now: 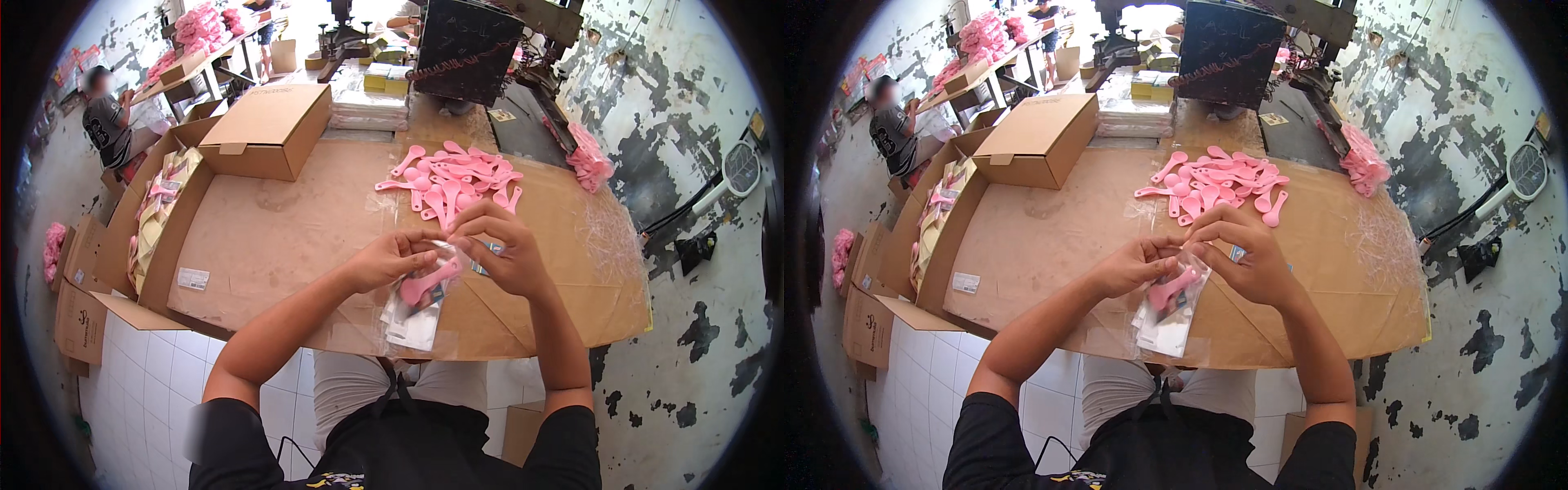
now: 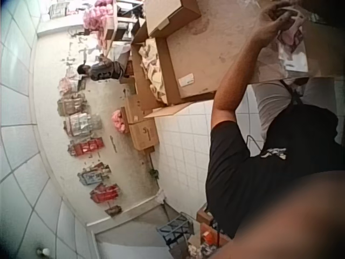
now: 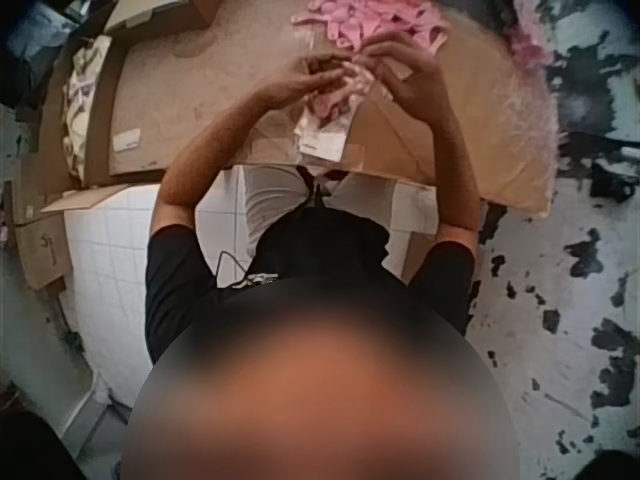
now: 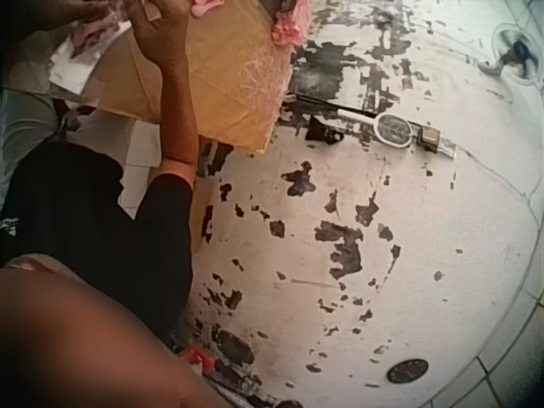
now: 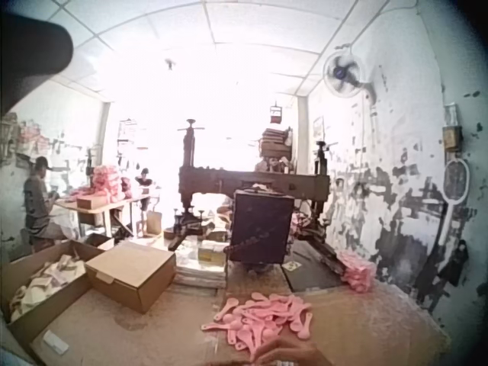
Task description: Placing pink objects and cards into clear plastic sleeves.
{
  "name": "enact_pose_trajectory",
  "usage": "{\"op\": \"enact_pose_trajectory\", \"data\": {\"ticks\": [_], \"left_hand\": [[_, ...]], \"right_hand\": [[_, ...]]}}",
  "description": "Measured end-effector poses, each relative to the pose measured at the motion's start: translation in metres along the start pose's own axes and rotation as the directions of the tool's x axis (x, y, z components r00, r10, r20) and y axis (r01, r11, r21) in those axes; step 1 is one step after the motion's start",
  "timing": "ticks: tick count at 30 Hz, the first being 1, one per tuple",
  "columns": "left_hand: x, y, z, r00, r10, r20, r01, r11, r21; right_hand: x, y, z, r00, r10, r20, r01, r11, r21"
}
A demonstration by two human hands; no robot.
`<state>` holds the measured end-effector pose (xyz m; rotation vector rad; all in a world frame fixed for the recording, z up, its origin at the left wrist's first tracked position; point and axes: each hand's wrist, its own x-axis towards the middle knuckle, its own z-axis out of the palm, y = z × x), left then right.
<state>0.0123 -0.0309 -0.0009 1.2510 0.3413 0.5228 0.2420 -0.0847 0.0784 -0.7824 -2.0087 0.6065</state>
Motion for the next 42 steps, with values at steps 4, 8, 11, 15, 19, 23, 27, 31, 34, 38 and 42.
{"op": "enact_pose_trajectory", "data": {"ticks": [4,8,11,15,19,23,27,31,34,38,42], "left_hand": [[0.000,0.015,0.013,0.960,0.233,-0.155,-0.215,0.969,0.119],[-0.005,0.008,0.016,0.920,0.368,-0.138,-0.274,0.852,0.446],[-0.009,0.013,0.026,0.896,0.438,-0.067,-0.352,0.795,0.494],[-0.006,0.013,0.026,0.854,0.518,-0.039,-0.428,0.745,0.511],[-0.008,0.016,0.028,0.901,0.408,-0.143,-0.357,0.889,0.287],[-0.008,0.016,0.028,0.876,0.436,-0.208,-0.356,0.874,0.332],[-0.013,0.023,0.036,0.870,0.434,-0.234,-0.276,0.823,0.497],[-0.014,0.012,0.032,0.851,0.466,-0.241,-0.256,0.770,0.585],[-0.012,0.010,0.031,0.830,0.515,-0.213,-0.277,0.713,0.644],[-0.012,0.019,0.034,0.863,0.465,-0.198,-0.219,0.697,0.683],[-0.013,0.020,0.026,0.867,0.452,-0.210,-0.277,0.786,0.552]], "right_hand": [[0.019,-0.050,-0.012,0.953,-0.293,0.075,0.271,0.719,-0.640],[0.019,-0.053,-0.016,0.962,-0.271,-0.044,0.201,0.805,-0.558],[0.019,-0.050,-0.014,0.984,-0.172,-0.052,0.108,0.793,-0.599],[0.016,-0.047,-0.007,0.992,-0.064,-0.105,0.009,0.887,-0.461],[0.013,-0.040,-0.004,0.988,0.057,-0.146,-0.113,0.905,-0.410],[0.017,-0.024,0.007,0.929,-0.221,-0.295,0.002,0.803,-0.596],[0.021,-0.028,0.025,0.944,-0.318,-0.088,0.135,0.616,-0.776],[0.024,-0.018,0.033,0.930,-0.364,0.039,0.212,0.448,-0.869],[0.025,-0.013,0.033,0.929,-0.346,0.127,0.248,0.333,-0.910],[0.032,-0.003,0.027,0.963,-0.268,0.011,0.137,0.457,-0.879],[0.018,0.012,-0.031,0.928,0.139,-0.346,-0.193,0.973,-0.125]]}}
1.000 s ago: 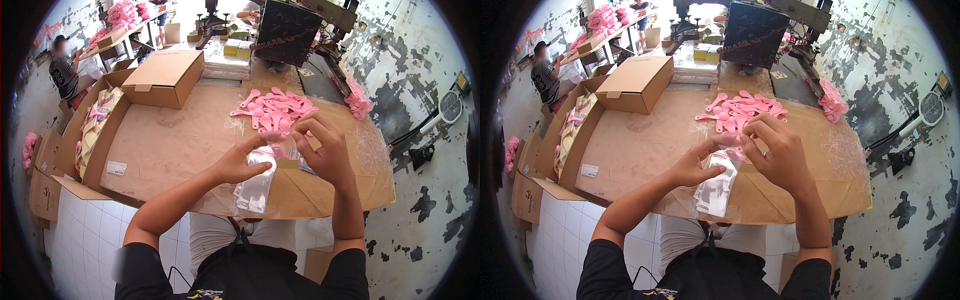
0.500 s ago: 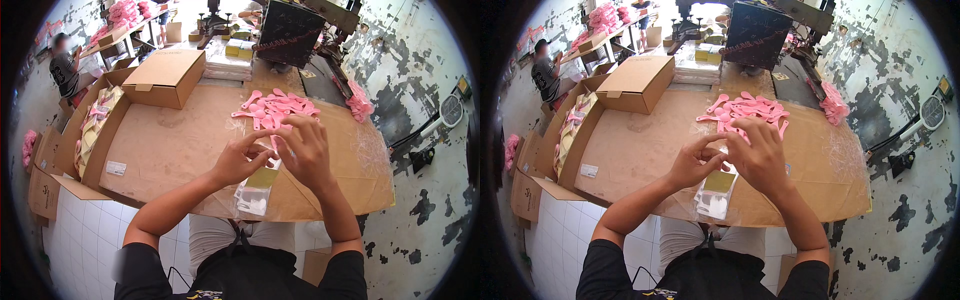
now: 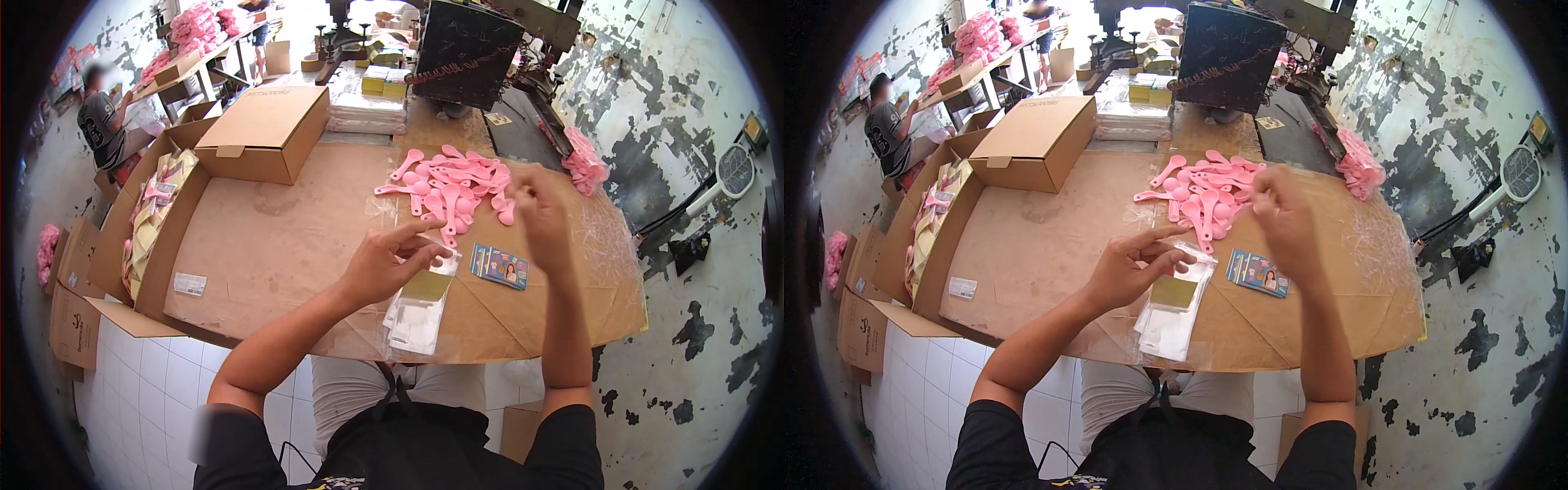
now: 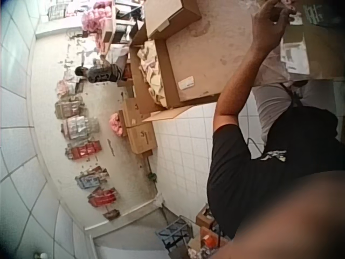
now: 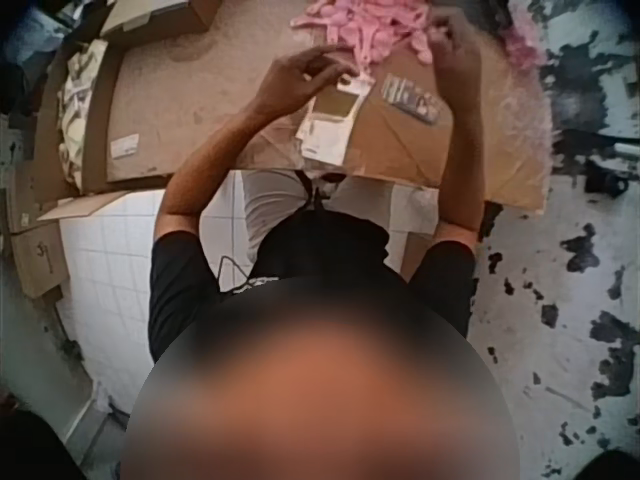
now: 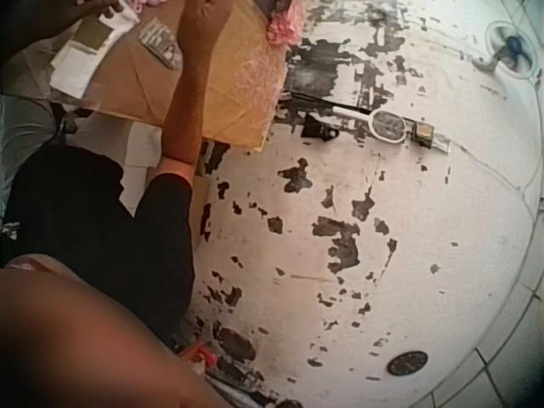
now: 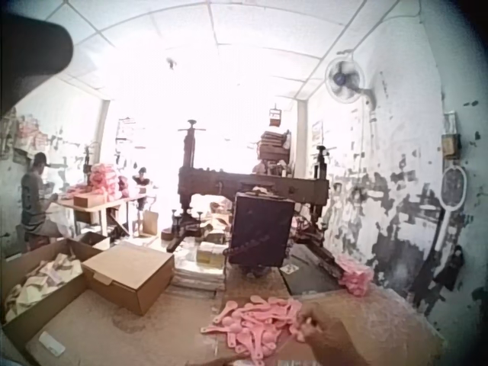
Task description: Placing pink objects and cards into clear plastic sleeves.
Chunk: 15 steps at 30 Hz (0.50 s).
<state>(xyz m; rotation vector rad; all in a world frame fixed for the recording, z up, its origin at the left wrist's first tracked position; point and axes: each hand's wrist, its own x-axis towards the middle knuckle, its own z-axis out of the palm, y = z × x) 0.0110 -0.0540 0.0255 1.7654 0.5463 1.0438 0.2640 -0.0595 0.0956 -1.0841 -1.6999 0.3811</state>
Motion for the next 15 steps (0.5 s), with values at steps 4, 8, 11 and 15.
{"op": "enact_pose_trajectory", "data": {"ticks": [4,8,11,15], "left_hand": [[0.007,-0.010,-0.005,0.994,-0.100,-0.051,0.089,0.979,-0.186],[0.016,-0.016,-0.003,0.990,-0.138,0.000,0.133,0.957,-0.259],[0.012,-0.019,-0.009,0.988,-0.157,-0.019,0.146,0.951,-0.272],[0.015,-0.014,-0.008,0.972,-0.232,-0.035,0.203,0.908,-0.367]], "right_hand": [[-0.019,0.029,-0.117,0.847,0.221,0.484,-0.378,0.890,0.254],[-0.048,0.143,-0.232,0.958,0.172,-0.229,-0.260,0.860,-0.440],[-0.061,0.148,-0.222,0.947,0.099,-0.307,-0.294,0.655,-0.696],[-0.074,0.111,-0.189,0.896,0.116,-0.428,-0.435,0.416,-0.799]]}}
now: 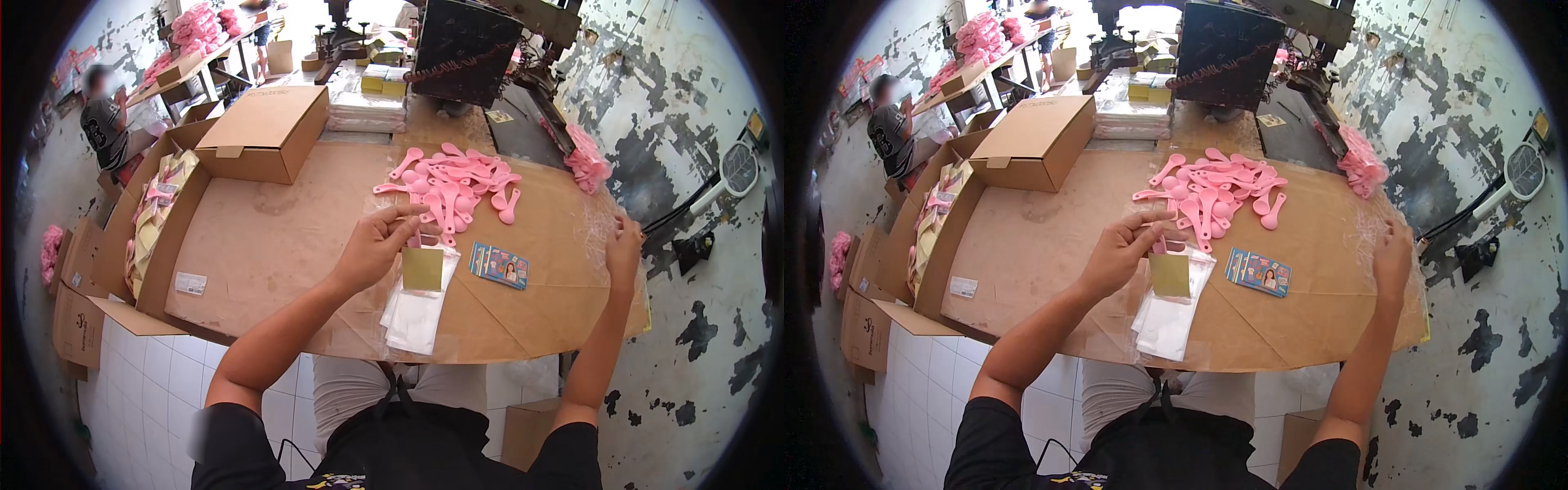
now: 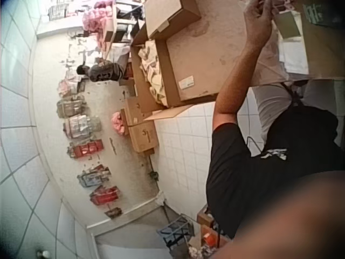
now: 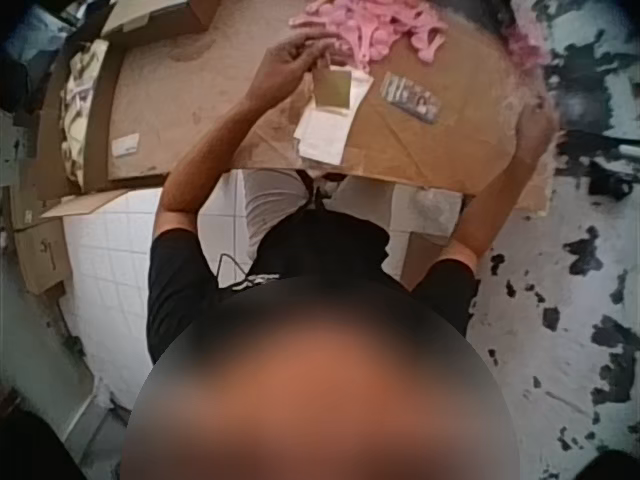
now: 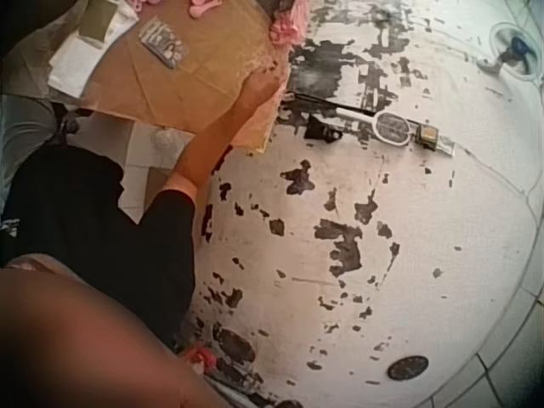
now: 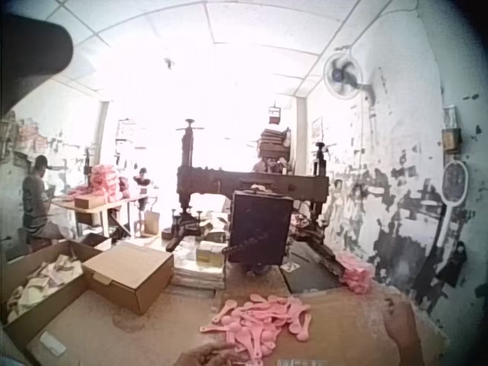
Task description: Placing pink objects and cards into clear plastic sleeves.
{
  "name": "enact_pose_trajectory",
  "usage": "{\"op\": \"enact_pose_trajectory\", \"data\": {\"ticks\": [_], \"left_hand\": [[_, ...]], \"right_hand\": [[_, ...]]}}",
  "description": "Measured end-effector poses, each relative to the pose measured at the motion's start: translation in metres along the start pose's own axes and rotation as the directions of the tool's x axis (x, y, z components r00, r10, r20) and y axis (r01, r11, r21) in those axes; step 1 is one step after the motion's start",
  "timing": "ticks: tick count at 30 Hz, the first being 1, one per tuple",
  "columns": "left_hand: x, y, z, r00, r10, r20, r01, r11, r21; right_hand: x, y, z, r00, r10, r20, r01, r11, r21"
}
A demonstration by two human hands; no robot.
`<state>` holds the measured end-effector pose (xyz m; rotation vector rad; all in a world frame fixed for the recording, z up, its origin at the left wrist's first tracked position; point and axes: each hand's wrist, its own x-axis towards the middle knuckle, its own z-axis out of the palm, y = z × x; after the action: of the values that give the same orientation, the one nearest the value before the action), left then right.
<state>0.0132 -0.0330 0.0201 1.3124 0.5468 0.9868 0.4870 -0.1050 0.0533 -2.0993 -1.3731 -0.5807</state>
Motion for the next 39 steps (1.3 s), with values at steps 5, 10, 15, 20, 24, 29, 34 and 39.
{"op": "enact_pose_trajectory", "data": {"ticks": [5,10,15,20,24,29,34,39], "left_hand": [[-0.003,-0.009,-0.003,0.999,0.043,-0.007,-0.042,0.996,0.074],[-0.001,-0.010,0.004,1.000,-0.007,0.021,0.007,1.000,0.023],[0.001,-0.013,0.004,1.000,0.007,-0.005,-0.007,0.999,0.043],[0.001,-0.024,-0.003,1.000,0.020,0.014,-0.021,0.994,0.109],[0.000,-0.030,-0.006,1.000,0.001,-0.009,0.000,0.993,0.116],[0.000,-0.029,-0.006,1.000,0.031,-0.004,-0.030,0.983,0.181],[0.001,-0.025,-0.011,0.998,0.026,0.053,-0.036,0.978,0.208],[-0.001,-0.020,-0.012,0.998,0.044,0.051,-0.055,0.966,0.251]], "right_hand": [[-0.042,-0.152,-0.011,0.842,-0.361,0.400,0.013,0.757,0.654],[-0.069,-0.224,0.014,0.701,-0.709,0.084,0.307,0.406,0.861],[-0.064,-0.231,0.032,0.609,-0.624,0.490,-0.394,0.299,0.869],[-0.072,-0.224,0.057,0.623,-0.642,0.447,-0.432,0.194,0.881],[-0.077,-0.222,0.058,0.603,-0.601,0.524,-0.547,0.167,0.820],[-0.078,-0.212,0.067,0.607,-0.602,0.518,-0.567,0.128,0.813],[-0.078,-0.210,0.065,0.629,-0.600,0.494,-0.559,0.093,0.824],[-0.075,-0.204,0.065,0.635,-0.610,0.474,-0.528,0.105,0.843]]}}
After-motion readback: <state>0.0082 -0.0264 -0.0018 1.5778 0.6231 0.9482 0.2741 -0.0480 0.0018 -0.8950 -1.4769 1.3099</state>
